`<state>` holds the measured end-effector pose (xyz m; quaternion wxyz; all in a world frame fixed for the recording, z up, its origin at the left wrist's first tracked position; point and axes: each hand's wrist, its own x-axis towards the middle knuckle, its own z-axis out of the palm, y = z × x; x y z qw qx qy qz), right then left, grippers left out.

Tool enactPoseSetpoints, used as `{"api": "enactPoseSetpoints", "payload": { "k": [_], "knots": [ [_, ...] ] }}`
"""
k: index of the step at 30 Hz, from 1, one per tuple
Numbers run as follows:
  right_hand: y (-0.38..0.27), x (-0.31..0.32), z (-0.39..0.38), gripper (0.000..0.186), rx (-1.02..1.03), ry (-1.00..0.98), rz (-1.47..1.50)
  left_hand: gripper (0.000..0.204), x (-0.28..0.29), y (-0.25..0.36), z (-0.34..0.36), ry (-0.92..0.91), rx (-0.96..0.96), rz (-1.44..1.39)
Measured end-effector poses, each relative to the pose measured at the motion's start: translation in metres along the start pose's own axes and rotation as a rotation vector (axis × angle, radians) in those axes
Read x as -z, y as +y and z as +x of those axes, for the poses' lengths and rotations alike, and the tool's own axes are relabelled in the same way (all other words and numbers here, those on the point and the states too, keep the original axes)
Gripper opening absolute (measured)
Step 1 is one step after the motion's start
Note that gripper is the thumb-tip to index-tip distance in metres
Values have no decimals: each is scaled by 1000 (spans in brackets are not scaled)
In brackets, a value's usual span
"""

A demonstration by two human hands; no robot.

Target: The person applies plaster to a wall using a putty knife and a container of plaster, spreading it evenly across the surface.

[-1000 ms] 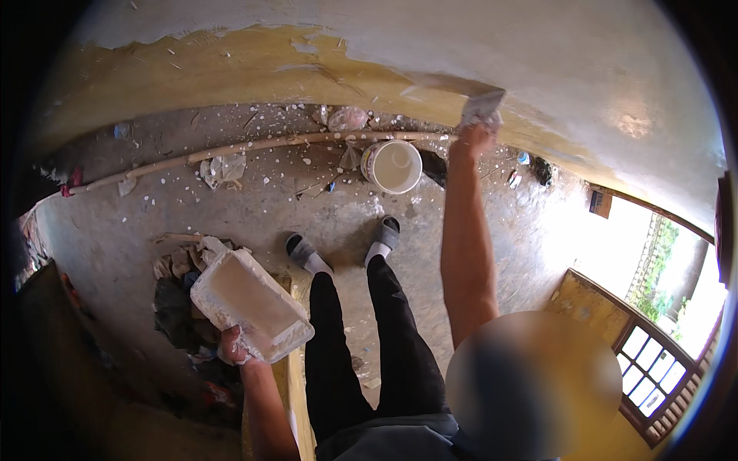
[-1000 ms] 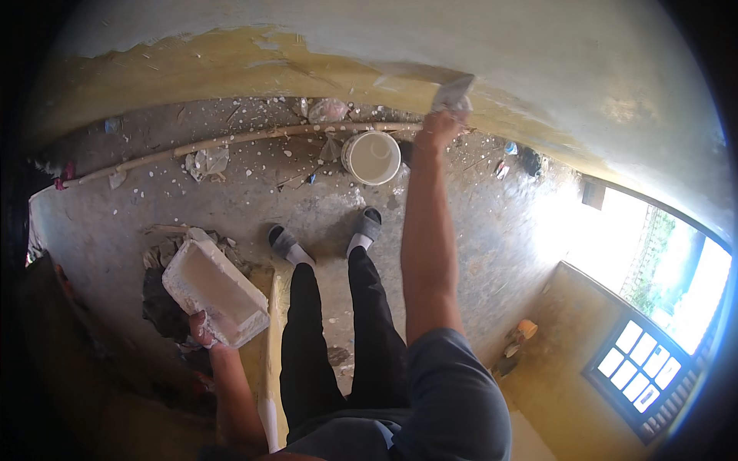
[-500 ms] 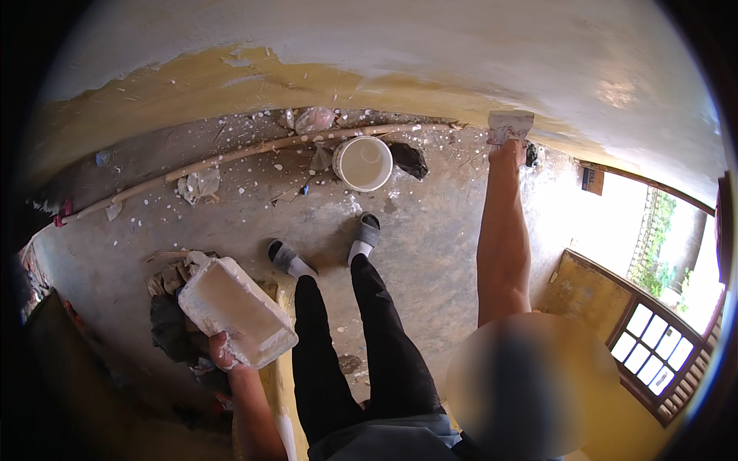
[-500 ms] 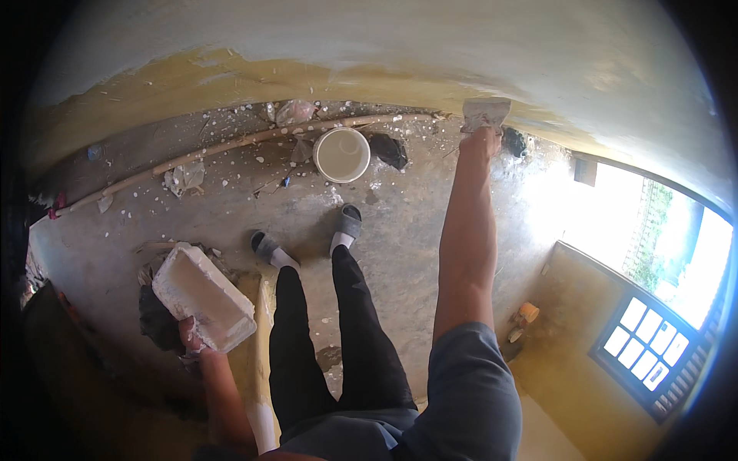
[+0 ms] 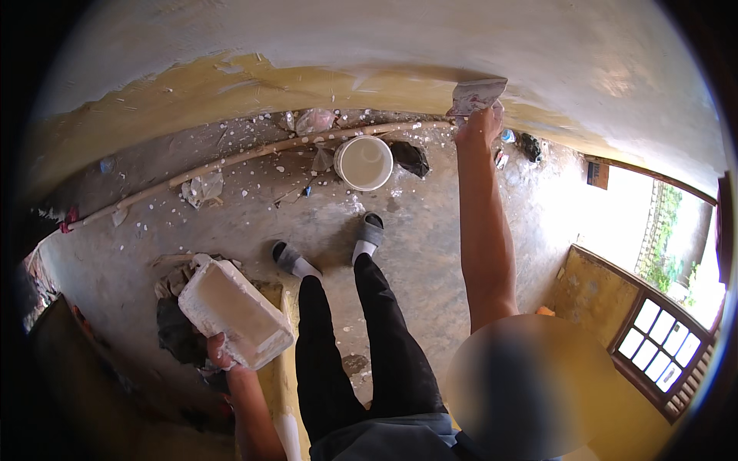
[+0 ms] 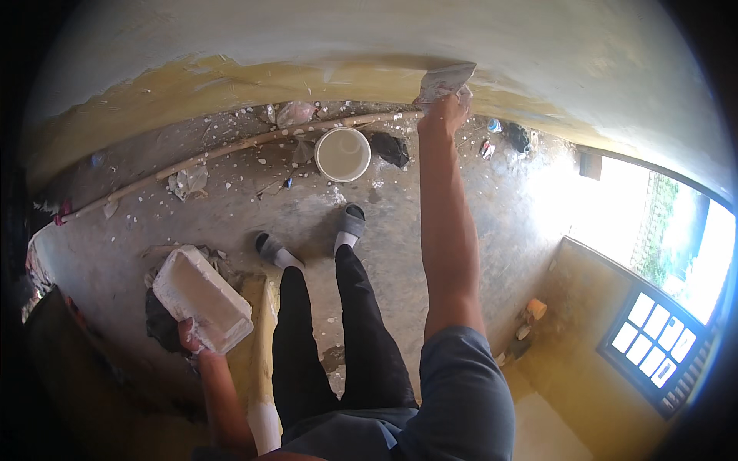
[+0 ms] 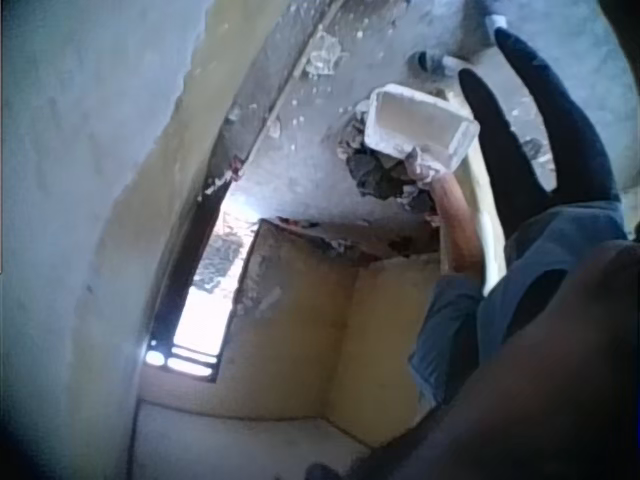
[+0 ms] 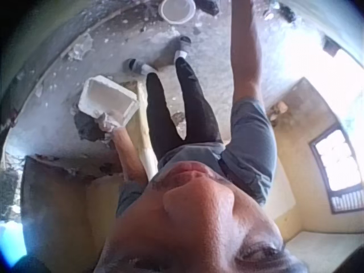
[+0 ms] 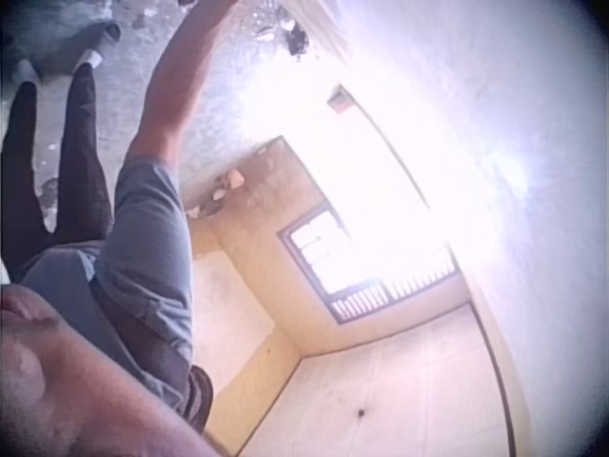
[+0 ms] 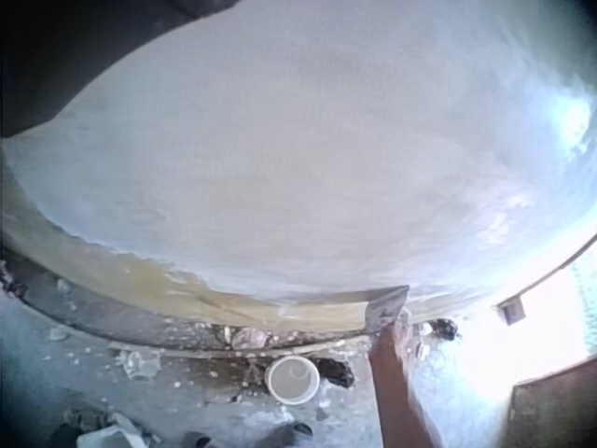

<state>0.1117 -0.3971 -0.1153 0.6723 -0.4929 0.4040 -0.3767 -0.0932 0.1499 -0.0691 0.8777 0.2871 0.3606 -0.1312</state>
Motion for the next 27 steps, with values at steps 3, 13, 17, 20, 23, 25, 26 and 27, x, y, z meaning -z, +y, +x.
{"api": "enactPoseSetpoints", "payload": {
  "k": [3,13,17,20,23,25,26,27],
  "knots": [
    [12,-19,-29,25,34,24,-105,62,10,3,0,39,-33,7],
    [122,-108,-213,21,348,-582,-671,61,1,8,1,19,22,-10],
    [142,-38,-130,18,-367,-389,-191,61,14,8,-3,103,-54,-35],
    [115,54,7,26,-156,2,69,59,0,1,8,107,-10,-44],
    [76,17,-9,24,-138,66,175,58,15,2,-5,161,-41,-44],
    [84,6,16,23,64,-250,-11,57,7,-4,3,125,-14,-28],
    [100,-26,-1,24,-77,86,61,57,4,-8,6,118,-8,-18],
    [106,-58,-41,22,-54,40,-11,58,5,-10,3,135,-12,-24]
  ]
}}
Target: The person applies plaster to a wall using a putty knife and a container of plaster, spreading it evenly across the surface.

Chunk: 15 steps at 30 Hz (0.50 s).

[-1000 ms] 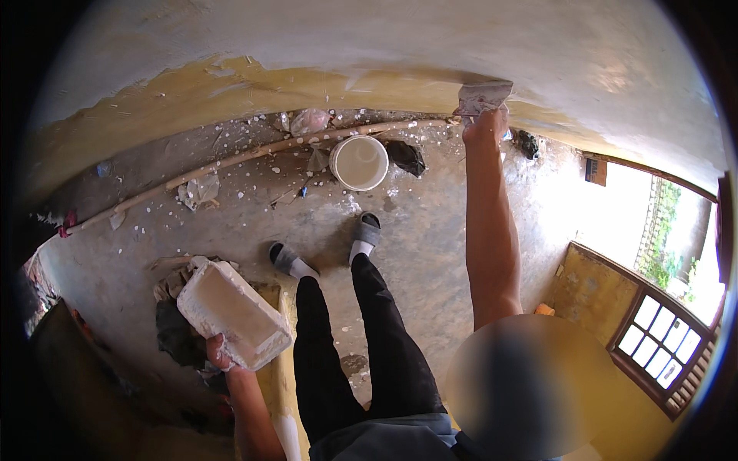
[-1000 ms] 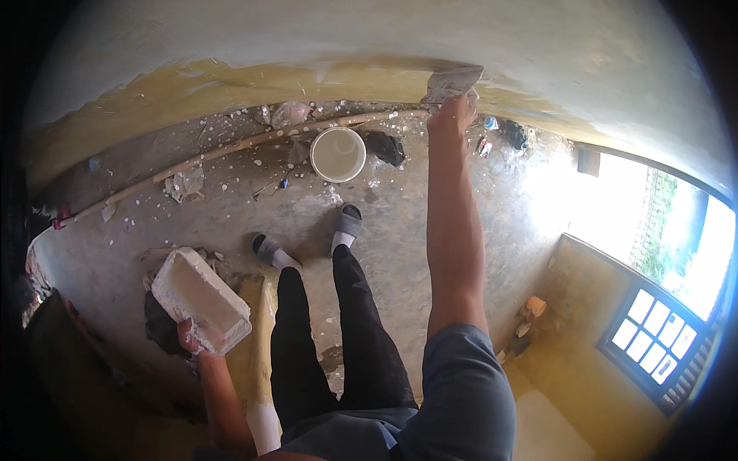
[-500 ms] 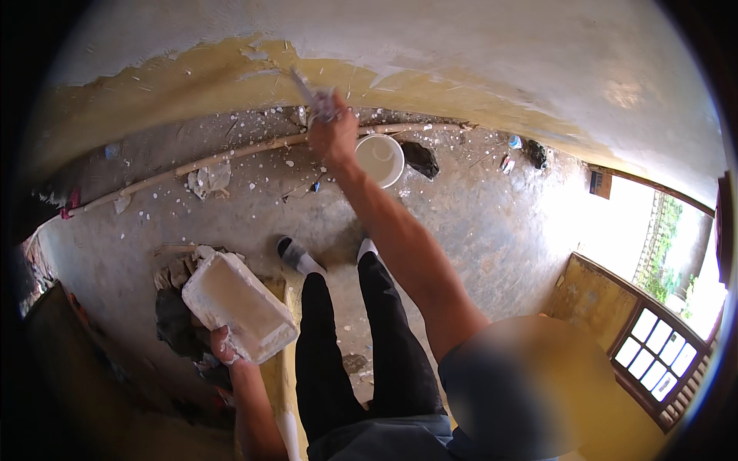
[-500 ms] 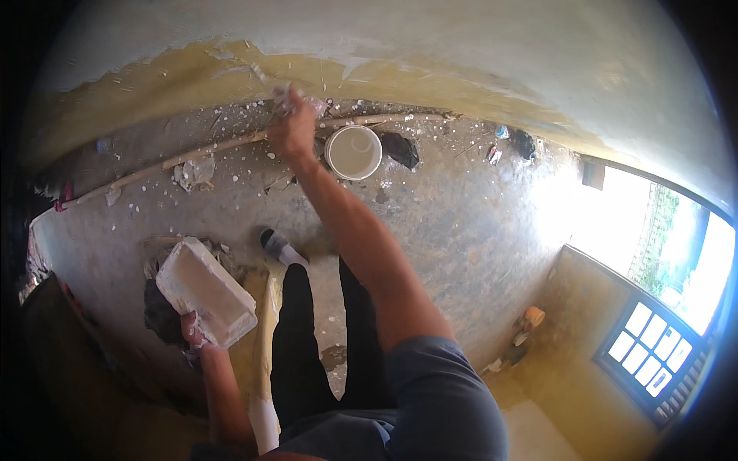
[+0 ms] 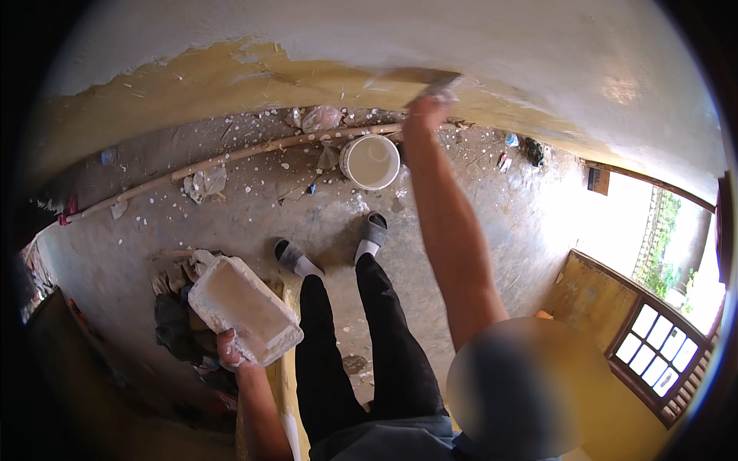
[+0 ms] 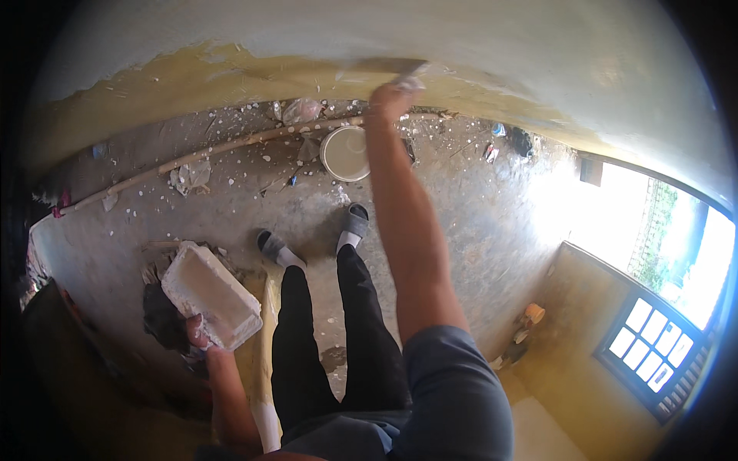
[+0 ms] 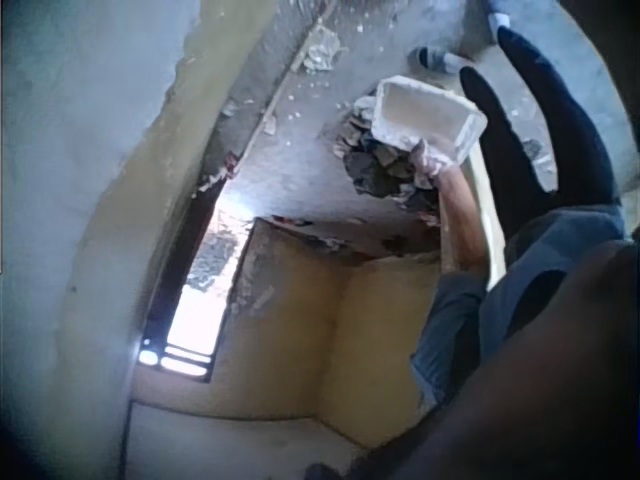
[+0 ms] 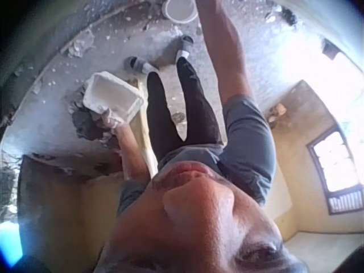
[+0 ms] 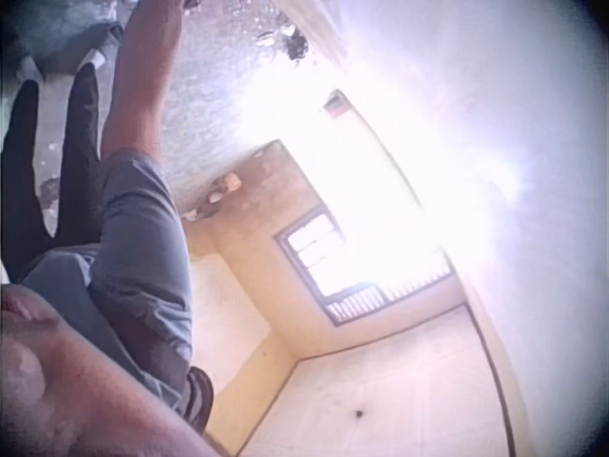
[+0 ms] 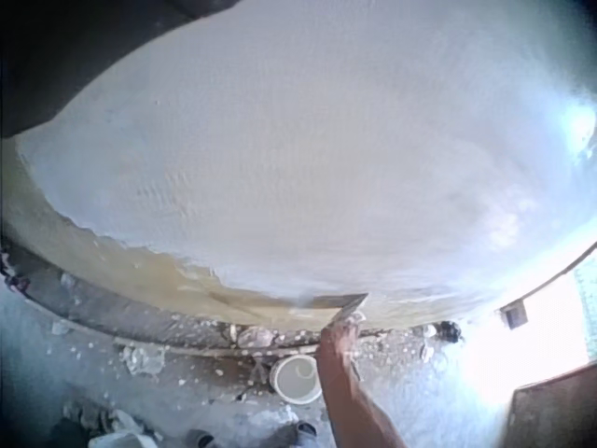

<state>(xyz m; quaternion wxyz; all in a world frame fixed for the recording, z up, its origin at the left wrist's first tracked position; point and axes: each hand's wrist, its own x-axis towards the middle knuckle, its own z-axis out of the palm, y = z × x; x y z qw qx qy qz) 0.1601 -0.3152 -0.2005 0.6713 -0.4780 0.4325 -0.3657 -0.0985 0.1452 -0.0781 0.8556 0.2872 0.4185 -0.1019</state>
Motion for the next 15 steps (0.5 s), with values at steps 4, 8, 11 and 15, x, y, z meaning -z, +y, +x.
{"api": "enactPoseSetpoints", "payload": {
  "k": [4,8,11,15],
  "knots": [
    [14,-42,-143,25,123,-483,-363,63,-20,-10,2,-58,2,69],
    [18,7,-116,27,14,-536,-394,66,-37,-20,-1,-84,-20,173],
    [0,93,-23,13,-200,-322,-220,67,-48,-33,-9,-67,10,154],
    [-95,205,149,16,22,-5,36,67,-76,-63,-13,-80,47,165]
  ]
}}
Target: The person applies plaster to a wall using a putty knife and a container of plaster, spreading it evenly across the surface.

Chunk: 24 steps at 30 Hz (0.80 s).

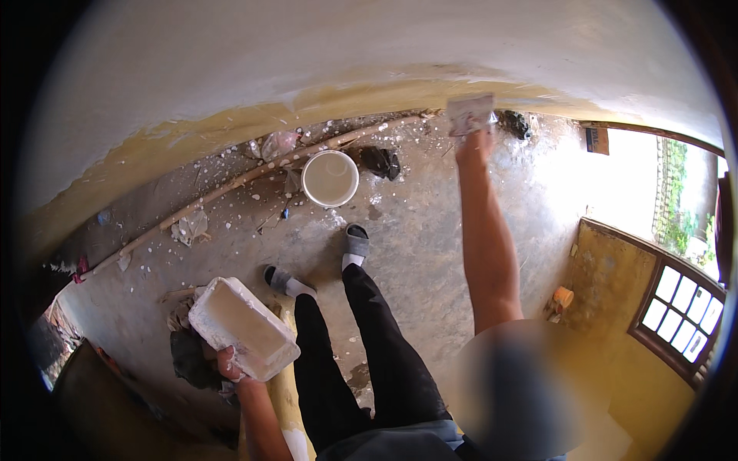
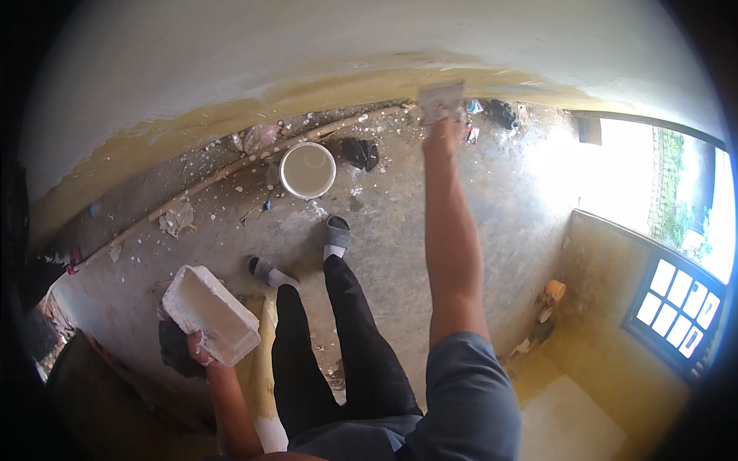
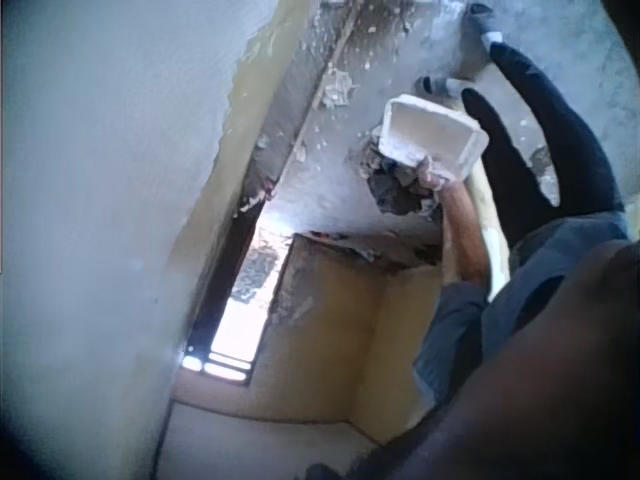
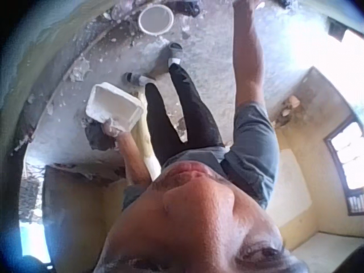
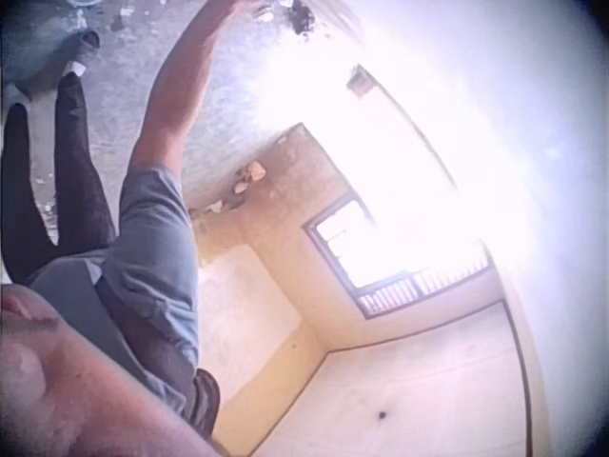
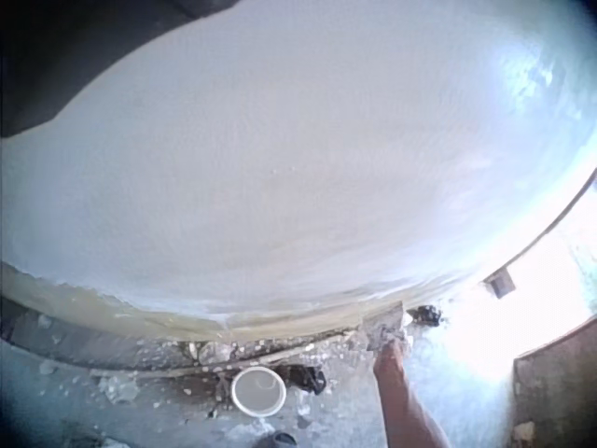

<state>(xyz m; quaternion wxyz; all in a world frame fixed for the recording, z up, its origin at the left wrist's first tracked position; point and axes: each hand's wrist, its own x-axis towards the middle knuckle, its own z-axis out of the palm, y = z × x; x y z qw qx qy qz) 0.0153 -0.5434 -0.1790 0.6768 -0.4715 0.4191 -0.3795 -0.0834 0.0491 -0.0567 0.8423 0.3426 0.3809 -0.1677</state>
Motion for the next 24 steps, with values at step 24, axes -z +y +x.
{"api": "enactPoseSetpoints", "payload": {
  "k": [24],
  "knots": [
    [-67,-55,7,28,131,15,-62,67,-61,-19,-36,-189,-36,38]
  ]
}}
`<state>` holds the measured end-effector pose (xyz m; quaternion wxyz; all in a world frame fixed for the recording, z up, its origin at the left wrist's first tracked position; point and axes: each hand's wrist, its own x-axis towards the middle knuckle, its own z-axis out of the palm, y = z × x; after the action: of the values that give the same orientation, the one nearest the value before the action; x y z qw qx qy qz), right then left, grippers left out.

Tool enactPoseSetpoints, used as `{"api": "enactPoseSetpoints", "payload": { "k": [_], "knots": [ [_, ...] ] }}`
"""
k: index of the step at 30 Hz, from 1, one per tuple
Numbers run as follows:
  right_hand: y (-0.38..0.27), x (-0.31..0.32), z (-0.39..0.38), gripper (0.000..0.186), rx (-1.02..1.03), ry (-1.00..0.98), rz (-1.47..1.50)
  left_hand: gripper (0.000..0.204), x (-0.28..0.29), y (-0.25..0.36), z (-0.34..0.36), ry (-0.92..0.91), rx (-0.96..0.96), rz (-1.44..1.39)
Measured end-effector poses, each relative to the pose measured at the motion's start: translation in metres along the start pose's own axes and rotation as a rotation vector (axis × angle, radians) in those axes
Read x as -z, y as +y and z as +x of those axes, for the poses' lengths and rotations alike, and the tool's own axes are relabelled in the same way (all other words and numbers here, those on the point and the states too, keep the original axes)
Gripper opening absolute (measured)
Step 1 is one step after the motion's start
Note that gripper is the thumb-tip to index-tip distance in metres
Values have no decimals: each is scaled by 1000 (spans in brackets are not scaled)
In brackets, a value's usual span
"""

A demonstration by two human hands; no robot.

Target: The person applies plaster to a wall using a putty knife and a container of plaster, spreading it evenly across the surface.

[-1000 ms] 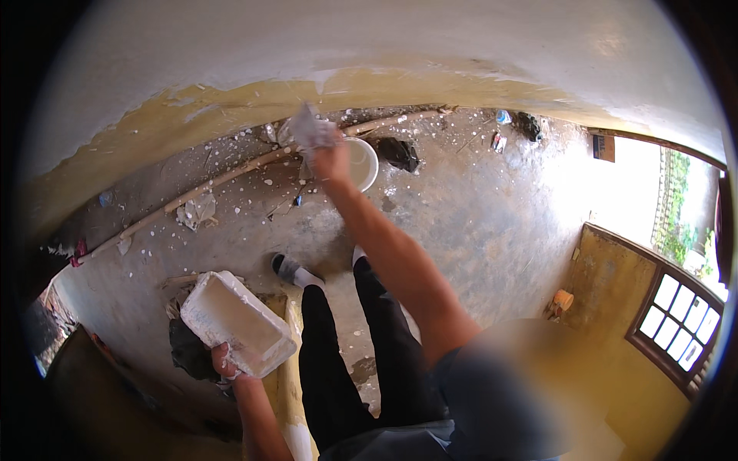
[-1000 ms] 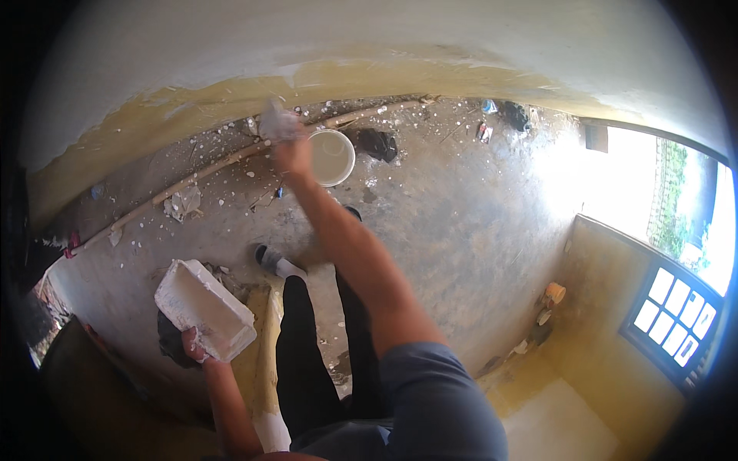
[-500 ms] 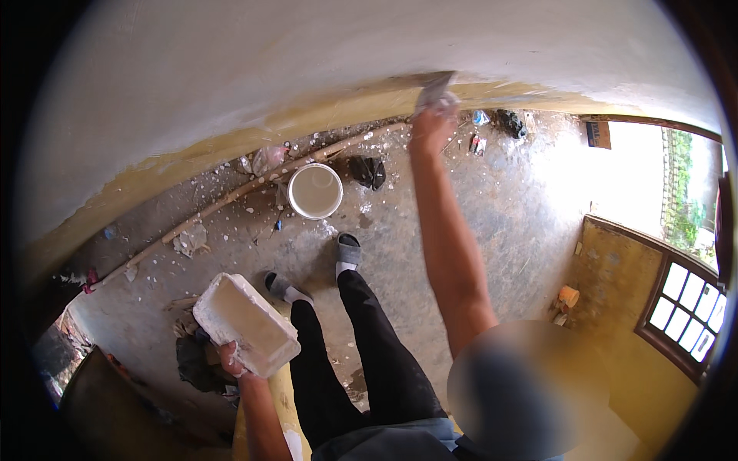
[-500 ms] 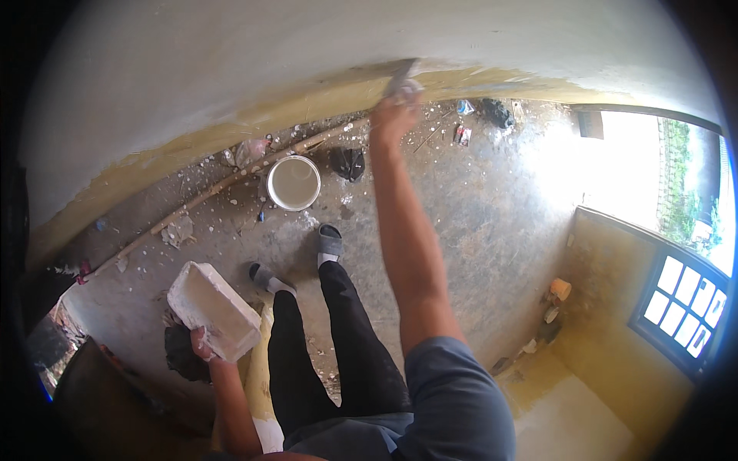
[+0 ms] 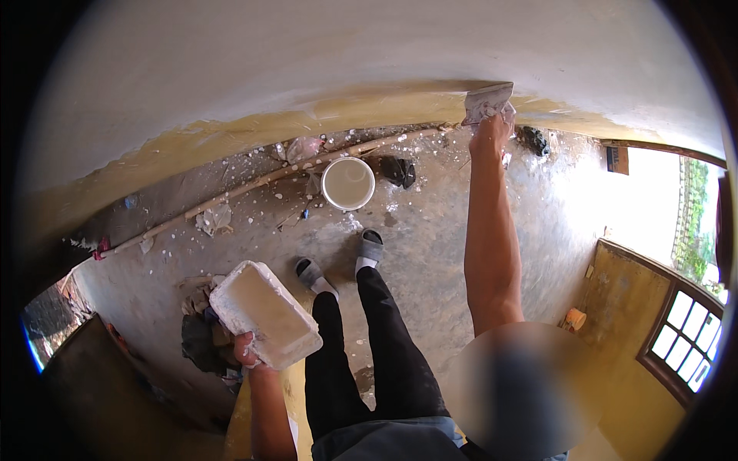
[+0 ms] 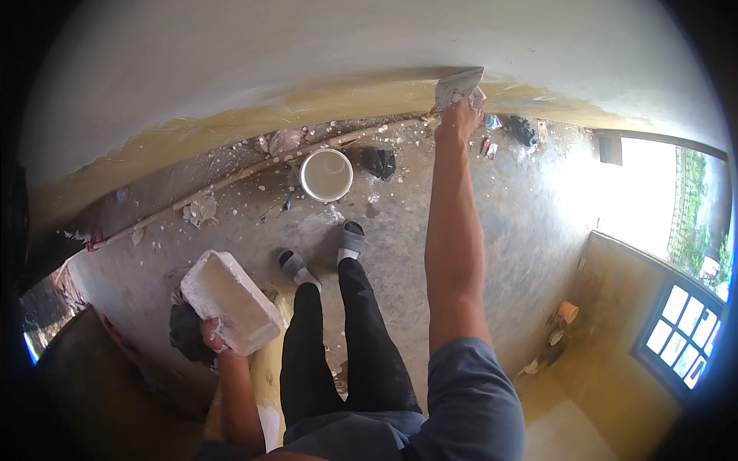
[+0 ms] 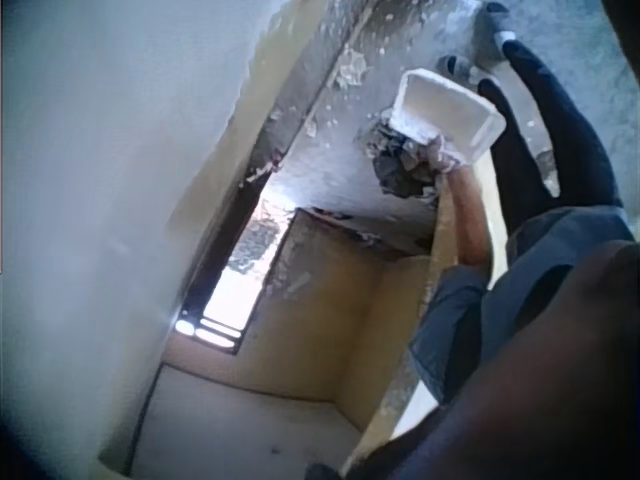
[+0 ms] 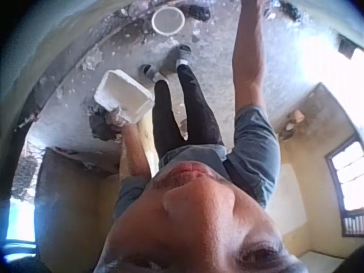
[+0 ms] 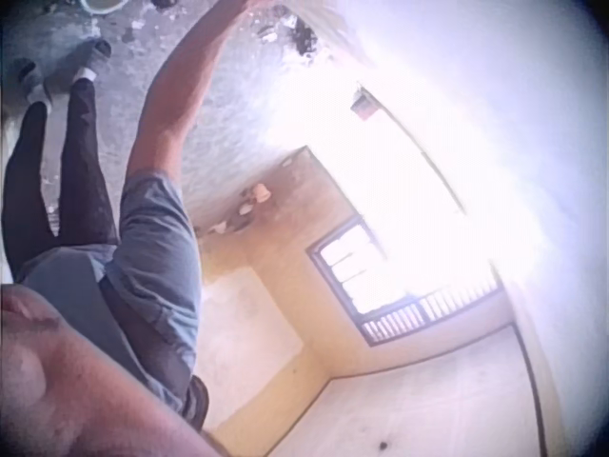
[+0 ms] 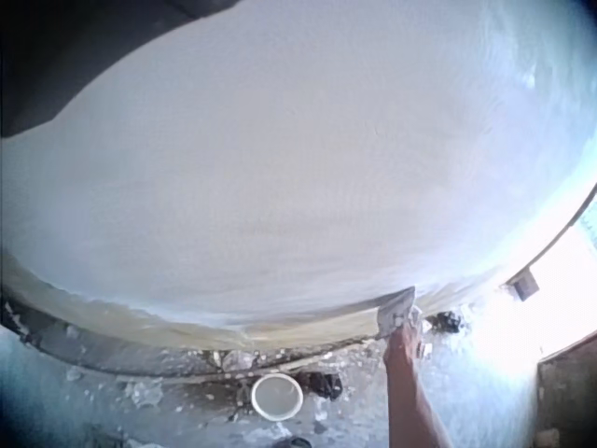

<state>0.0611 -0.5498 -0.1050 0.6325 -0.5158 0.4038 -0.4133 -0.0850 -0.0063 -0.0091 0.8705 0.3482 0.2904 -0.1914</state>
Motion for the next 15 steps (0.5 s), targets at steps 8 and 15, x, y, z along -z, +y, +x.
{"api": "enactPoseSetpoints", "payload": {
  "k": [8,15],
  "knots": [
    [11,-158,-243,38,292,-310,-474,66,52,29,-19,91,-65,60],
    [43,-78,-266,18,-440,-501,149,65,76,53,-33,130,-67,-21]
  ]
}}
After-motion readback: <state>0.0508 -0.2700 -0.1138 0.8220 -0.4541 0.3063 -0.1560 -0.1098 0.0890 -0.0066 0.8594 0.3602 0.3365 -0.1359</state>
